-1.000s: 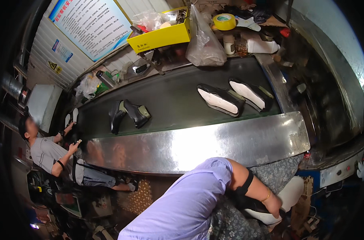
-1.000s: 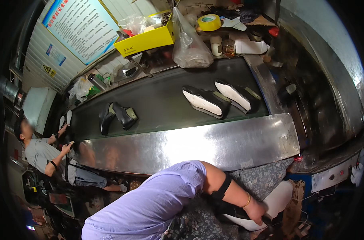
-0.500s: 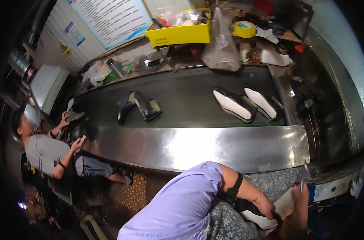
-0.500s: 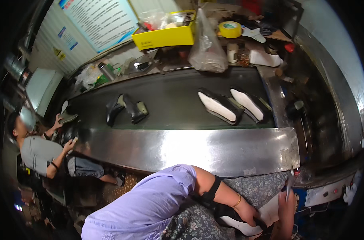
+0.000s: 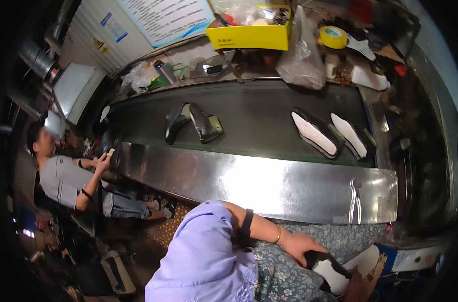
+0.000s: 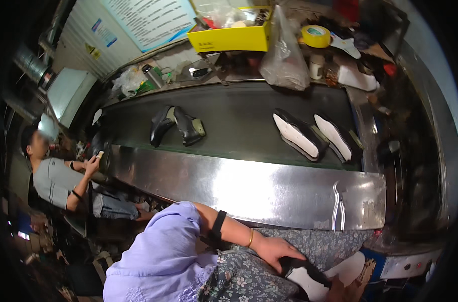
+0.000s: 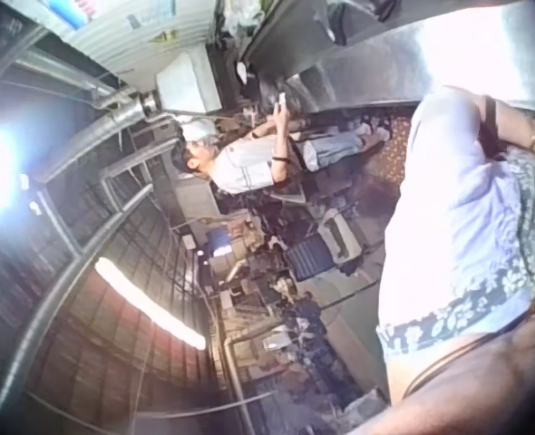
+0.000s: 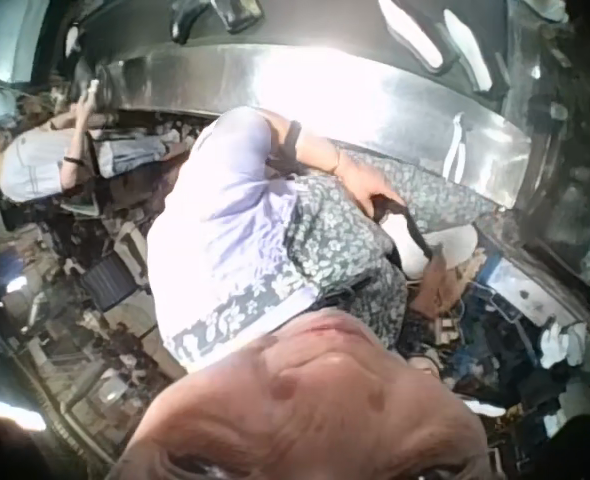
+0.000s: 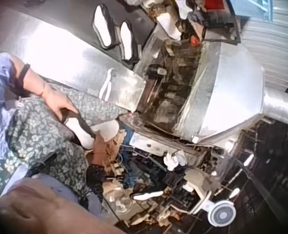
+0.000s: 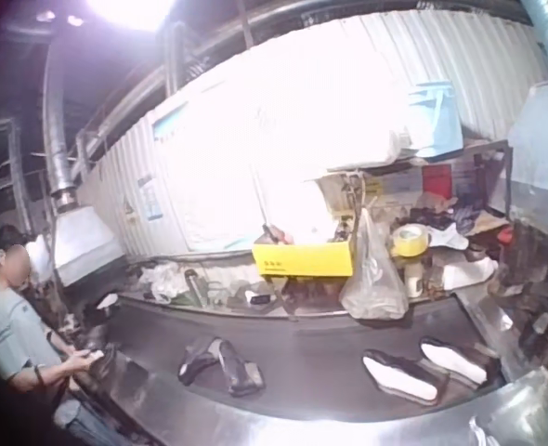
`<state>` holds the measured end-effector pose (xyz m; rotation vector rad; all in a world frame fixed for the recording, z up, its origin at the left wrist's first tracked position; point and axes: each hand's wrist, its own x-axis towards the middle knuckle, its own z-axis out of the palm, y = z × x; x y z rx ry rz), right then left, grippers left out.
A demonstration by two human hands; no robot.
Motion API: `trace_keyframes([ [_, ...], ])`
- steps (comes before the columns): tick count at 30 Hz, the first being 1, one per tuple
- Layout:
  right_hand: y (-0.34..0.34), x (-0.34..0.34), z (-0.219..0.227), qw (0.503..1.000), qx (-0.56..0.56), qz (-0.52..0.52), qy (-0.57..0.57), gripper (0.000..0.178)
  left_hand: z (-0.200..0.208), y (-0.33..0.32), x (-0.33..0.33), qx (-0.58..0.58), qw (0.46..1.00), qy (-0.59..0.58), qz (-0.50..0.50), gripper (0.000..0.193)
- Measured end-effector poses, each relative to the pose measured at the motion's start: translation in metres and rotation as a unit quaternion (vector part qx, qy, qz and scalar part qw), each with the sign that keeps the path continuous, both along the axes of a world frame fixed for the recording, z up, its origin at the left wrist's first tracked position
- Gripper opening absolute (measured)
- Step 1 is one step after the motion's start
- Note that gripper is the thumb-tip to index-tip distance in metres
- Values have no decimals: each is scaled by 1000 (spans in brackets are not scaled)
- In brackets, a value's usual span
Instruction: The person is seen working at a shoe manufacturing station, handling shoe lasts and uppers, and positioning them on a conveyor or machine.
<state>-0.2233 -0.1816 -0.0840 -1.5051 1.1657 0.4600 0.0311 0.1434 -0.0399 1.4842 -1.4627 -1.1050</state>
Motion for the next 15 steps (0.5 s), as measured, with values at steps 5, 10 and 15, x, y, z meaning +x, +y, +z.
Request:
trace_keyframes([
  [5, 103, 83, 100, 913, 176, -295, -218, 42, 41, -32, 23, -30, 998, -17, 48, 86],
  [10, 118, 132, 48, 905, 260, -188, -280, 43, 93, -43, 49, -255, 748, 588, 171, 75],
  [15, 169, 184, 26, 937, 173, -41, -300, 39, 52, 2, 53, -209, 624, 689, 304, 51],
])
